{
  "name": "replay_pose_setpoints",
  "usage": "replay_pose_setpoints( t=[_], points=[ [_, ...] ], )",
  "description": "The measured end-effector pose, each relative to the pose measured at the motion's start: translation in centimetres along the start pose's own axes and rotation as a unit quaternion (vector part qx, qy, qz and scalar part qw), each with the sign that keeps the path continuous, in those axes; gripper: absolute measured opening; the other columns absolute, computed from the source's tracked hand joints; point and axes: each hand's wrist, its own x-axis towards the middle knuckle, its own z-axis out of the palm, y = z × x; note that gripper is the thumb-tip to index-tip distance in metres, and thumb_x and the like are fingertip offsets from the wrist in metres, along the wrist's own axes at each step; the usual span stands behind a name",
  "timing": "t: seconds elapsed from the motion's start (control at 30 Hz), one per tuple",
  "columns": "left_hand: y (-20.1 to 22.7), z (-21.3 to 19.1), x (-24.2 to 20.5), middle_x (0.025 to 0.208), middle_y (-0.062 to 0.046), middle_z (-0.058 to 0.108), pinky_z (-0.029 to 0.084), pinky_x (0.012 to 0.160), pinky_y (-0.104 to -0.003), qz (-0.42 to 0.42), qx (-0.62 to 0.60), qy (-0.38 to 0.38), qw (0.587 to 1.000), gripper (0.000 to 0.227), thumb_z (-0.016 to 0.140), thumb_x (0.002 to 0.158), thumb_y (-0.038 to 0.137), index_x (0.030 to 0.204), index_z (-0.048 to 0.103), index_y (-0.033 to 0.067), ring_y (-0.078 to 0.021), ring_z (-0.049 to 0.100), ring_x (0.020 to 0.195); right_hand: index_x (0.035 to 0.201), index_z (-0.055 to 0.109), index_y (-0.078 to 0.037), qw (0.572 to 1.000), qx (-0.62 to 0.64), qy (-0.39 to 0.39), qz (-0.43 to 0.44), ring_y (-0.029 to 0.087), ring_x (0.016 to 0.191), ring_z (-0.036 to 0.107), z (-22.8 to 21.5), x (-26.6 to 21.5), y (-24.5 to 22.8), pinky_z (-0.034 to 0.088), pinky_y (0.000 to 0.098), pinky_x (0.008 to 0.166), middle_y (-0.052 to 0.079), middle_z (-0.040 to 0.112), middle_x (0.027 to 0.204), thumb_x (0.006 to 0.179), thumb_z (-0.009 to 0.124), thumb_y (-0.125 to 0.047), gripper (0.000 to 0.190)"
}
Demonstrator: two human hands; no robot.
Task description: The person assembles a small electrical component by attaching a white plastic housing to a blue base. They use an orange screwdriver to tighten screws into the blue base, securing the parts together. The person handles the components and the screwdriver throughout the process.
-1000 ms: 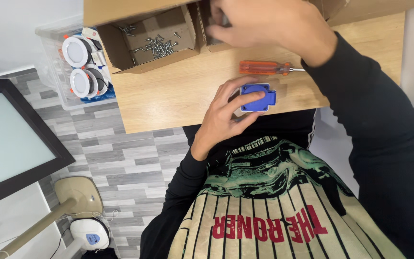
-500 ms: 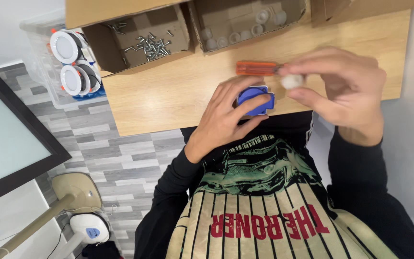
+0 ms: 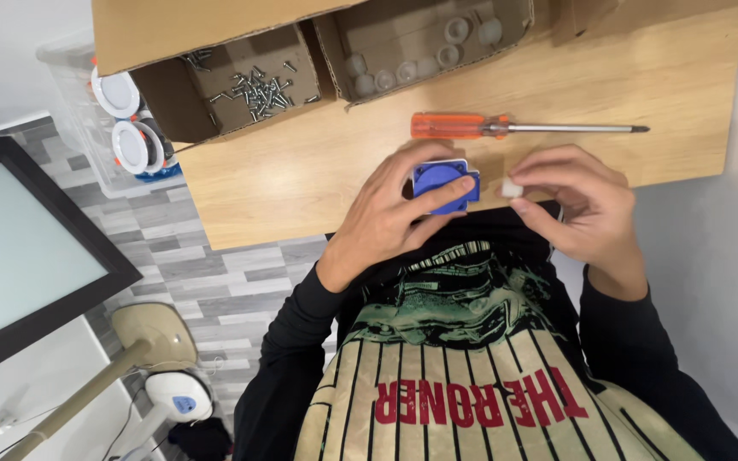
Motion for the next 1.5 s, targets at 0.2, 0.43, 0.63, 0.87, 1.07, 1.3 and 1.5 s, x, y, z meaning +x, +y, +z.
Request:
replay_pose_setpoints(
  t=[0.2,0.43,0.63,0.87,1.07,1.3,1.5],
  points=[
    [1.5,-1.4,0.1,0.158,-0.018,0.054,0.06,0.121,-0.055,-0.04,0.038,-0.02,0.998,0.046,0.067,0.123,0.02,0.163,0.047,0.0305,-0.0393,0.063,0.149,0.118,0.074,0.013,0.997,-0.078,-0.009,-0.019,0.029,0.102,0.076,0.5,0.0,0.2,0.069,0.0316,0.093,0.028,0.073,0.119,0.098,0.081,0.011,0.022],
    [2.5,-0.6,0.8,0.146,-0.016,0.065,0.057,0.112,-0.052,-0.045,-0.052,0.093,0.993,0.04,0.087,0.1,0.021,0.139,0.077,0.0232,-0.038,0.069,0.133,0.114,0.081,0.006,0.998,-0.038,0.035,-0.046,0.031,0.09,0.08,1.6,0.2,0.9,0.063,0.0406,0.075,0.024,0.08,0.112,0.095,0.085,0.007,0.02],
    [3.1,-0.5,0.7,0.144,-0.016,0.067,0.057,0.114,-0.055,-0.032,-0.064,0.113,0.991,0.037,0.086,0.1,0.018,0.136,0.079,0.0238,-0.0382,0.069,0.134,0.115,0.081,0.007,0.997,-0.04,0.028,-0.055,0.031,0.092,0.08,1.7,0.2,0.4,0.065,0.0429,0.078,0.025,0.078,0.113,0.096,0.084,0.009,0.02],
    [3.7,-0.5,0.7,0.143,-0.017,0.068,0.057,0.116,-0.058,-0.011,-0.059,0.125,0.99,0.034,0.084,0.101,0.017,0.134,0.079,0.0253,-0.0405,0.069,0.135,0.11,0.083,0.007,0.997,-0.028,0.034,-0.063,0.029,0.09,0.079,1.6,-0.1,1.1,0.065,0.0388,0.076,0.023,0.078,0.109,0.093,0.087,0.01,0.018],
    [3.9,0.6,0.4,0.141,-0.016,0.07,0.057,0.117,-0.06,0.014,-0.033,0.161,0.986,0.044,0.09,0.095,0.012,0.134,0.079,0.0291,-0.0398,0.069,0.134,0.107,0.084,0.008,0.997,0.014,0.054,-0.055,0.025,0.084,0.079,1.8,-1.0,2.5,0.065,0.0349,0.073,0.021,0.077,0.101,0.09,0.09,0.007,0.019],
    [4.1,1.7,0.1,0.136,-0.015,0.074,0.063,0.104,-0.055,0.049,0.06,0.205,0.976,0.045,0.096,0.091,0.02,0.129,0.08,0.0358,-0.0396,0.076,0.126,0.108,0.082,0.01,0.993,0.078,0.078,-0.031,0.019,0.081,0.075,2.7,-1.8,4.6,0.062,0.0339,0.075,0.018,0.072,0.092,0.09,0.09,0.0,0.022],
    [5.7,0.0,1.7,0.132,-0.015,0.077,0.066,0.098,-0.052,0.068,0.125,0.22,0.965,0.036,0.097,0.091,0.028,0.122,0.081,0.0379,-0.0368,0.08,0.119,0.112,0.075,0.009,0.989,0.087,0.116,-0.025,0.018,0.088,0.068,4.2,-1.6,4.4,0.055,0.0314,0.077,0.02,0.068,0.106,0.105,0.077,-0.022,0.031]
  ],
)
